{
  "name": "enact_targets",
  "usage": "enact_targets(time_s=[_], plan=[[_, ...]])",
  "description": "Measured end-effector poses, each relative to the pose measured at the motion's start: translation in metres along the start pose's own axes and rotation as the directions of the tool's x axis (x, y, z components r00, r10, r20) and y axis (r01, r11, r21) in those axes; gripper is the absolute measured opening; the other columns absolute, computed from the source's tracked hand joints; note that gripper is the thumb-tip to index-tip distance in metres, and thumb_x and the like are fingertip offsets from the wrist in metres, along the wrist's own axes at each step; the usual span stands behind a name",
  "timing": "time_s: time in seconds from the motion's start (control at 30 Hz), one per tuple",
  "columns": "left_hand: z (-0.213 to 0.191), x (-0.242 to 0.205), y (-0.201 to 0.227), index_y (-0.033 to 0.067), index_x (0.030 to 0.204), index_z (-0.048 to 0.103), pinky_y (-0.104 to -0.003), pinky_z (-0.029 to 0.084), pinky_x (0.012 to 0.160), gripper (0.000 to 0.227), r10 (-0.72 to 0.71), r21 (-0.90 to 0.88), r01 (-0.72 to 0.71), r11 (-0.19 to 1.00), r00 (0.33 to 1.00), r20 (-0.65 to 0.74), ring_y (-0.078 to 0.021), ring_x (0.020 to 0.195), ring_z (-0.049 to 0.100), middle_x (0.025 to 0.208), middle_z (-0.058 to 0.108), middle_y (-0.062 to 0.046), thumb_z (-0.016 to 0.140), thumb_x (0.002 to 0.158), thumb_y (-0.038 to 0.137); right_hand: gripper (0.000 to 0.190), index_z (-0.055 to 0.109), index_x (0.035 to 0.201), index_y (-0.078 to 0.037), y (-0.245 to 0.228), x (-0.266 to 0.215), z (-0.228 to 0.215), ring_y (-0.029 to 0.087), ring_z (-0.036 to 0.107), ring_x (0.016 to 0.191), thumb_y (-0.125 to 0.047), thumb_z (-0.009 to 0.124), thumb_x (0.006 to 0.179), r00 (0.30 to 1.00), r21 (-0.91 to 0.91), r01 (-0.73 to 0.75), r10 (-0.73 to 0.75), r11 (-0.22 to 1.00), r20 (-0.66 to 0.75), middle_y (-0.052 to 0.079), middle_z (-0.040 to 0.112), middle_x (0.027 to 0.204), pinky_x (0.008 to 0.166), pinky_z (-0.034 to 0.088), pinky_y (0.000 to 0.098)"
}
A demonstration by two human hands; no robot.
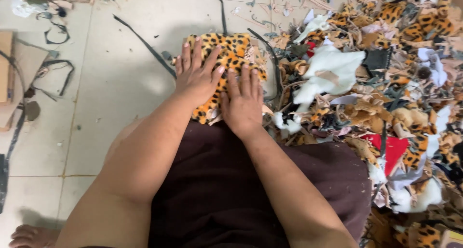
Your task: Sorting through a large pile of mixed fabric scraps to select leopard-print pieces and arranging them on a cardboard sheet for packaging.
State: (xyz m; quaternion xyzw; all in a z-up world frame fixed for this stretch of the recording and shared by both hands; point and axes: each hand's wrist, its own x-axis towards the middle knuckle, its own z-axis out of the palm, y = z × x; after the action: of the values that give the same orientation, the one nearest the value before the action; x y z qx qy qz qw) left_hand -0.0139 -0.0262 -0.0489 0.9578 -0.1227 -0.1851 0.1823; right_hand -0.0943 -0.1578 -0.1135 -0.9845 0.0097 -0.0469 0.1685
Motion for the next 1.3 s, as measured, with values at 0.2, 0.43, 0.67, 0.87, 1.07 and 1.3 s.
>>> enact_targets(time_s=[0.2,0.43,0.67,0.87,1.07,1.3], plan=[[0.048,0.028,-0.022,0.0297,0.165,0.025,-0.060,0.008,0.125,0.059,0.026,0.131,-0.006,0.991,0.988,-0.150,-0.0458,0.156,0.007,0.172,0.011,-0.017,0.032,0.110,0.049,0.061,0.056,0.149,-0.010,0.004,0.011,0.032,0.048,0.037,0.150,-0.029,0.069,0.093,0.987,-0.130,0.055,-0.074,0.990,-0.146,0.022,0.042,0.161,0.119,0.036,0.0581],[0.023,-0.006,0.021,0.0363,0.168,0.006,-0.069,-0.019,0.115,0.071,0.082,0.027,-0.079,0.997,0.983,-0.163,-0.0483,0.154,-0.016,0.172,-0.010,-0.017,0.023,0.103,0.062,0.075,0.028,0.165,-0.030,0.047,-0.014,-0.061,0.048,0.029,0.155,-0.051,0.060,0.100,0.985,0.190,0.067,-0.095,0.980,0.145,0.015,0.023,0.172,0.123,0.030,0.0627],[0.023,-0.047,0.159,0.0242,0.163,0.033,-0.071,-0.018,0.113,0.061,0.475,0.006,-0.478,0.878,0.871,-0.128,-0.0463,0.151,-0.016,0.170,-0.005,-0.021,0.036,0.106,0.047,0.038,0.072,0.127,-0.027,0.224,-0.103,-0.157,0.026,0.066,0.119,-0.011,0.064,0.093,0.834,0.263,-0.214,0.316,0.941,-0.453,0.002,0.071,0.120,0.104,0.051,0.0381],[0.073,-0.074,0.259,0.0359,0.155,0.044,-0.072,-0.006,0.118,0.050,0.724,-0.022,-0.723,0.690,0.689,0.035,-0.0422,0.157,0.001,0.172,0.010,-0.011,0.041,0.105,0.042,0.032,0.073,0.125,-0.017,0.366,-0.187,-0.145,0.034,0.068,0.110,-0.025,0.065,0.095,0.534,0.227,-0.666,0.667,0.710,-0.519,0.012,0.072,0.112,0.093,0.054,0.0483],[0.126,-0.073,0.312,0.0336,0.153,0.046,-0.064,-0.016,0.120,0.051,0.721,-0.048,-0.732,0.679,0.654,0.231,-0.0324,0.158,-0.007,0.172,0.012,-0.005,0.033,0.106,0.049,0.027,0.071,0.111,-0.021,0.338,-0.185,-0.200,0.028,0.069,0.100,-0.038,0.076,0.090,0.448,0.528,-0.651,0.837,0.546,-0.314,0.005,0.069,0.106,0.075,0.058,0.0464],[0.162,-0.063,0.306,0.0255,0.123,0.072,-0.053,0.035,0.111,0.033,0.717,-0.292,-0.823,0.487,0.567,-0.405,-0.0284,0.136,0.053,0.137,0.065,-0.001,0.047,0.102,0.030,0.052,0.065,0.128,-0.019,0.277,-0.188,-0.302,0.029,0.063,0.131,-0.029,0.076,0.079,0.567,0.987,-0.017,0.814,0.160,-0.123,0.012,0.065,0.141,0.094,0.062,0.0420]])
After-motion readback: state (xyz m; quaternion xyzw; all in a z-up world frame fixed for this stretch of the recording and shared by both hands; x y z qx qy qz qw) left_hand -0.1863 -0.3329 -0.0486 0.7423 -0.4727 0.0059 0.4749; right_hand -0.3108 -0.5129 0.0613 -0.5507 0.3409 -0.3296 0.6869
